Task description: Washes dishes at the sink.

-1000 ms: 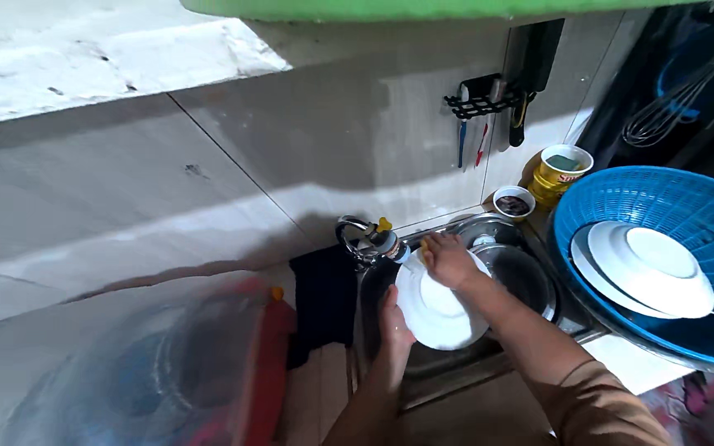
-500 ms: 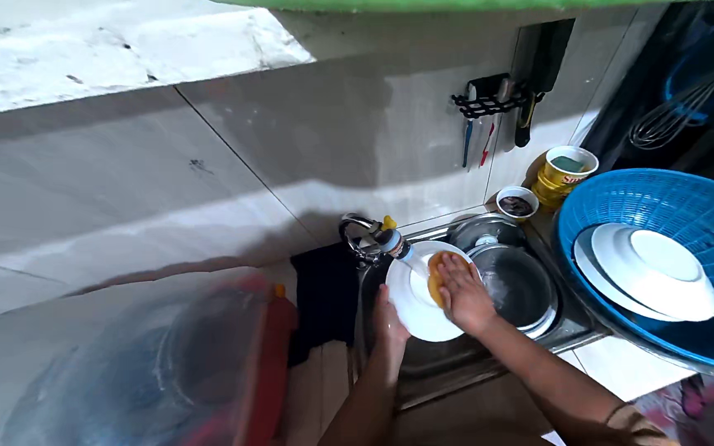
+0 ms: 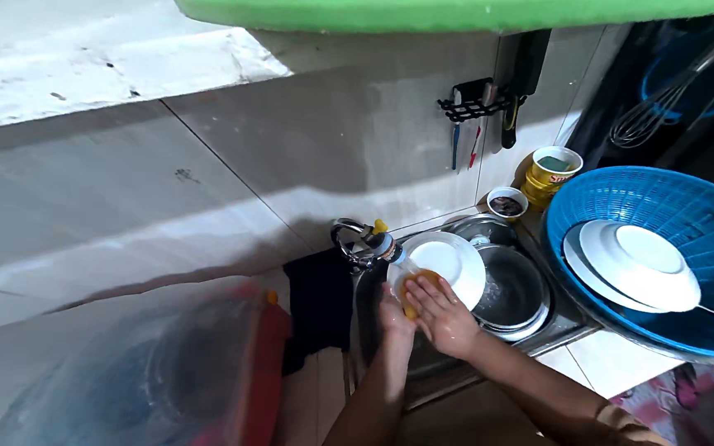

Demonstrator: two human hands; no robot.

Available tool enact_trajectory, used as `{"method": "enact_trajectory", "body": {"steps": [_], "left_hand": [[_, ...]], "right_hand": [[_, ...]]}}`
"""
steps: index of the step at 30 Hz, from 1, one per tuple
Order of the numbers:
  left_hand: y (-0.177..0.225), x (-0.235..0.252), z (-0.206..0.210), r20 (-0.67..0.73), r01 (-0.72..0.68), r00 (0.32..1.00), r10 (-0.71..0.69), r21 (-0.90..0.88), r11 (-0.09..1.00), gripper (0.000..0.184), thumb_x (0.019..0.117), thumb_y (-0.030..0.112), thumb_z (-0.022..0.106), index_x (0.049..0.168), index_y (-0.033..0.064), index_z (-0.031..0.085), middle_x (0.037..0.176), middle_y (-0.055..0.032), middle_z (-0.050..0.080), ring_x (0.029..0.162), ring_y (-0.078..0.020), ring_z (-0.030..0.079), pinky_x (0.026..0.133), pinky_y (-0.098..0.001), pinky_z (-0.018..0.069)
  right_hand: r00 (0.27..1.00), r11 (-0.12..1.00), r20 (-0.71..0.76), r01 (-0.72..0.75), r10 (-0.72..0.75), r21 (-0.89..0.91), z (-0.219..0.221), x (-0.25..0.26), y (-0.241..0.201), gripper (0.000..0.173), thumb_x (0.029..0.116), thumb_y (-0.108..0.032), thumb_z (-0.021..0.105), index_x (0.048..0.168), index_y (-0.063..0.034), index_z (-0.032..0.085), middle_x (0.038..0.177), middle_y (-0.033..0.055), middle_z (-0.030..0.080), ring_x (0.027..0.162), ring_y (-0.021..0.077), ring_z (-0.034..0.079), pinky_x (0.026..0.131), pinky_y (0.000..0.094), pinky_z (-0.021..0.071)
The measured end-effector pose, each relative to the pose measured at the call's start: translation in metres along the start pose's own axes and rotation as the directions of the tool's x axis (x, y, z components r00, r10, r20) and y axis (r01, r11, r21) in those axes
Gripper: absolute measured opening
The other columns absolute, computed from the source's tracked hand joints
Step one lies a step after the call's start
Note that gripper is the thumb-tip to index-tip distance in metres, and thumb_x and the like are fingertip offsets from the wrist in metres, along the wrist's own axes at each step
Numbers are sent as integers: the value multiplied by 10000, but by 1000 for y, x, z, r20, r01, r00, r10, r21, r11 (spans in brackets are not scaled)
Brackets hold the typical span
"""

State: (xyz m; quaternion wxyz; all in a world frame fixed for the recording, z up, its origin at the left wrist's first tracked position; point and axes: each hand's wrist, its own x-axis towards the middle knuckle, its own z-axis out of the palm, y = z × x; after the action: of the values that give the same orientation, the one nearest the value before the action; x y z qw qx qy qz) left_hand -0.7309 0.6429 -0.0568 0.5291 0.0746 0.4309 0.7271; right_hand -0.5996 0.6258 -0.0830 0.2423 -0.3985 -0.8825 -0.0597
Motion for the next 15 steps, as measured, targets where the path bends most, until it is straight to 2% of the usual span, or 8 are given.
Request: {"method": "enact_trajectory", "body": {"steps": [2, 4, 6, 8, 10, 11, 13, 15], "left_hand": [[5, 3, -4, 66, -18, 998, 21, -49, 999, 569, 1103, 495, 255, 1399, 89, 520, 1253, -135, 668, 1138, -252, 657, 950, -527, 562], [11, 0, -7, 67, -50, 996, 52, -29, 998, 545, 1113, 460, 257, 1439, 89, 485, 1323, -137, 636, 1205, -256, 631, 998, -536, 540], [15, -3, -14, 100, -44, 994, 45, -17, 999, 529, 1114, 443, 282, 1443, 86, 490, 1337, -147, 635, 1218, -272, 631, 1009, -553, 536], [19, -11, -18, 108, -45, 993, 38, 63, 997, 505, 1115, 422, 320, 1451, 86, 491, 1351, -148, 630, 1228, -273, 630, 1019, -552, 535], [20, -16, -24, 103, -67, 993, 52, 147, 987, 472, 1114, 386, 369, 1450, 83, 500, 1340, -149, 637, 1212, -270, 637, 1012, -545, 543], [20, -17, -25, 104, -75, 993, 57, 177, 981, 461, 1115, 370, 376, 1450, 79, 501, 1333, -152, 640, 1203, -270, 643, 1006, -541, 547], [21, -21, -26, 116, -101, 990, 77, 218, 971, 450, 1118, 353, 370, 1435, 68, 513, 1310, -158, 650, 1179, -266, 654, 992, -532, 556], [22, -22, -24, 121, -126, 988, 98, 245, 961, 447, 1120, 350, 367, 1417, 56, 526, 1292, -161, 658, 1165, -259, 660, 988, -517, 562]], "right_hand": [[988, 991, -91, -121, 125, 49, 1, -25, 21, 639, 1020, -541, 384, 1591, -256, 403, 1688, -38, 300, 1585, 234, 181, 1264, 645, 167], [937, 939, -145, -292, 319, 179, 9, -37, 48, 705, 1009, -548, 370, 1595, -156, 386, 1686, 92, 289, 1582, 299, 183, 1275, 619, 182], [853, 832, -142, -432, 502, 348, 22, -36, 77, 689, 1031, -460, 374, 1611, -92, 326, 1694, 141, 239, 1581, 275, 190, 1296, 480, 235], [785, 708, -31, -541, 619, 454, 23, -21, 102, 624, 1081, -448, 320, 1614, -124, 331, 1688, 104, 271, 1551, 206, 283, 1260, 390, 316], [738, 623, 160, -648, 655, 438, 11, 8, 119, 588, 1085, -483, 295, 1586, -194, 401, 1640, 61, 387, 1488, 188, 407, 1214, 397, 380], [731, 625, 249, -676, 636, 391, 3, 27, 123, 589, 1080, -502, 284, 1572, -212, 425, 1605, 63, 442, 1461, 211, 448, 1200, 429, 394], [751, 697, 357, -655, 556, 292, -8, 63, 121, 602, 1072, -531, 260, 1545, -222, 465, 1563, 65, 498, 1449, 257, 463, 1201, 492, 382], [801, 785, 368, -572, 472, 239, -14, 94, 104, 587, 1071, -501, 259, 1508, -201, 510, 1555, 72, 508, 1461, 298, 439, 1201, 545, 345]]}}
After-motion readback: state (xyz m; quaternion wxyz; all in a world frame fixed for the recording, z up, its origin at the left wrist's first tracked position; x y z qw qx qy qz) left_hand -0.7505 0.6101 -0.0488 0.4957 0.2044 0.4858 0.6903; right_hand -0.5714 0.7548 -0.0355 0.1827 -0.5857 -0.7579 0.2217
